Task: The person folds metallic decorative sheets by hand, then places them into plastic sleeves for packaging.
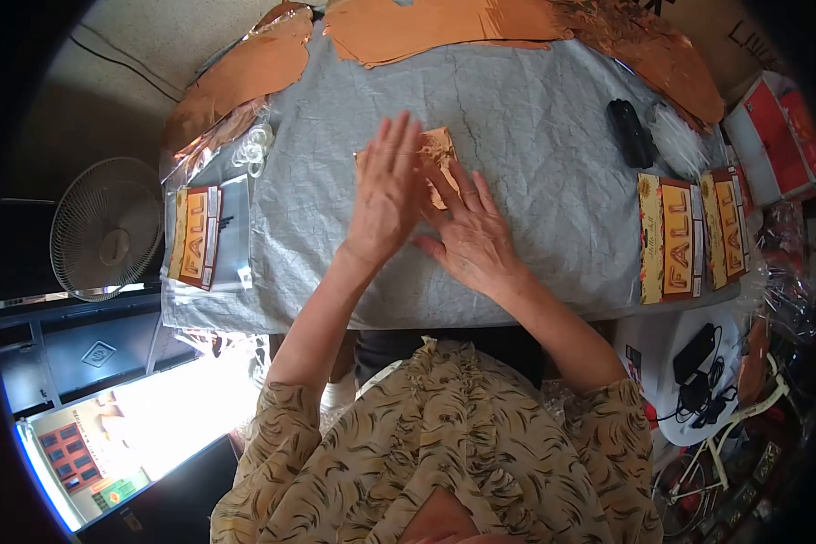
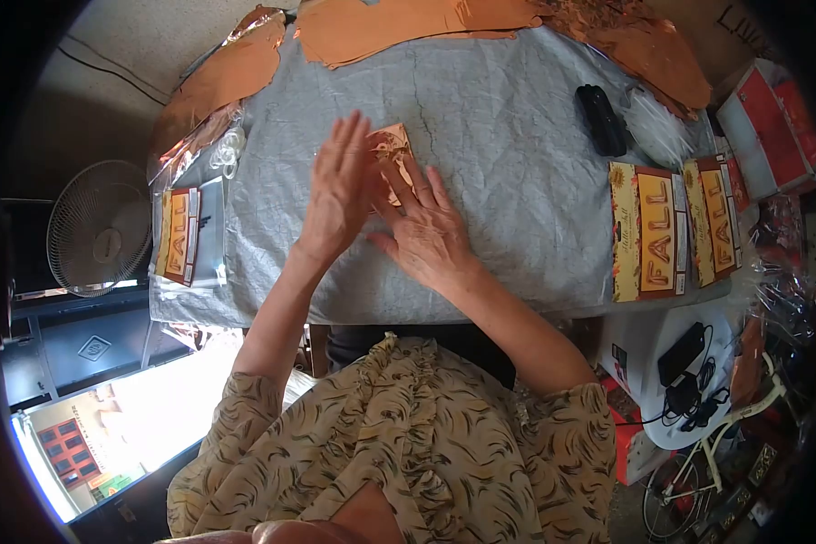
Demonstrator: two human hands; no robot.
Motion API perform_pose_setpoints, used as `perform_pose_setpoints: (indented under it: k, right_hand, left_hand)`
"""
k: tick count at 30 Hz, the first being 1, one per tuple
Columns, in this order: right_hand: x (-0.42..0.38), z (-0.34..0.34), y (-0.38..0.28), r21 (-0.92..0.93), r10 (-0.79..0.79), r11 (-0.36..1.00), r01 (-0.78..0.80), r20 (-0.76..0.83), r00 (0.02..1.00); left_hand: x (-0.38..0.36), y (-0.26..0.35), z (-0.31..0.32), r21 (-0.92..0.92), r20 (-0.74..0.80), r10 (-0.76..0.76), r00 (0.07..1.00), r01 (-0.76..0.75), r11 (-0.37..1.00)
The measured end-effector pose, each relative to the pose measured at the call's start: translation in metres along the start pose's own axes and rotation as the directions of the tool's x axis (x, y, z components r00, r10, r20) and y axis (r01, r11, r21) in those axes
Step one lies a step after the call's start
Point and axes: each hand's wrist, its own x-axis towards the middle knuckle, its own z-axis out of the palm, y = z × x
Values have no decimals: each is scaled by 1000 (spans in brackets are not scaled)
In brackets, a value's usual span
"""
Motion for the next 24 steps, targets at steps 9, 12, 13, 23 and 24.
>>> perform_pose_setpoints:
  k: [9, 12, 13, 23, 24]
  right_hand:
    - [-3, 5, 6, 0, -4, 1000, 4, -53, 999]
    - [-1, -5, 12, 103, 13, 995, 5, -164, 986]
    - [-1, -8, 18, 106, 24, 994, -6, -167, 986]
    - [32, -24, 63, 760, 540, 558, -333, -29, 841]
    - [39, -25, 67, 698, 511, 617, -362, -6, 860]
  left_hand:
    - [-2, -20, 21, 47, 215, 48, 975, -60, 997]
    - [-2, -23, 24, 55, 226, 49, 973, -63, 996]
    - [-2, -22, 23, 46, 218, 43, 975, -54, 997]
    - [0, -17, 25, 54, 243, 7, 970, -21, 998]
    - [0, -17, 25, 59, 244, 2, 970, -17, 998]
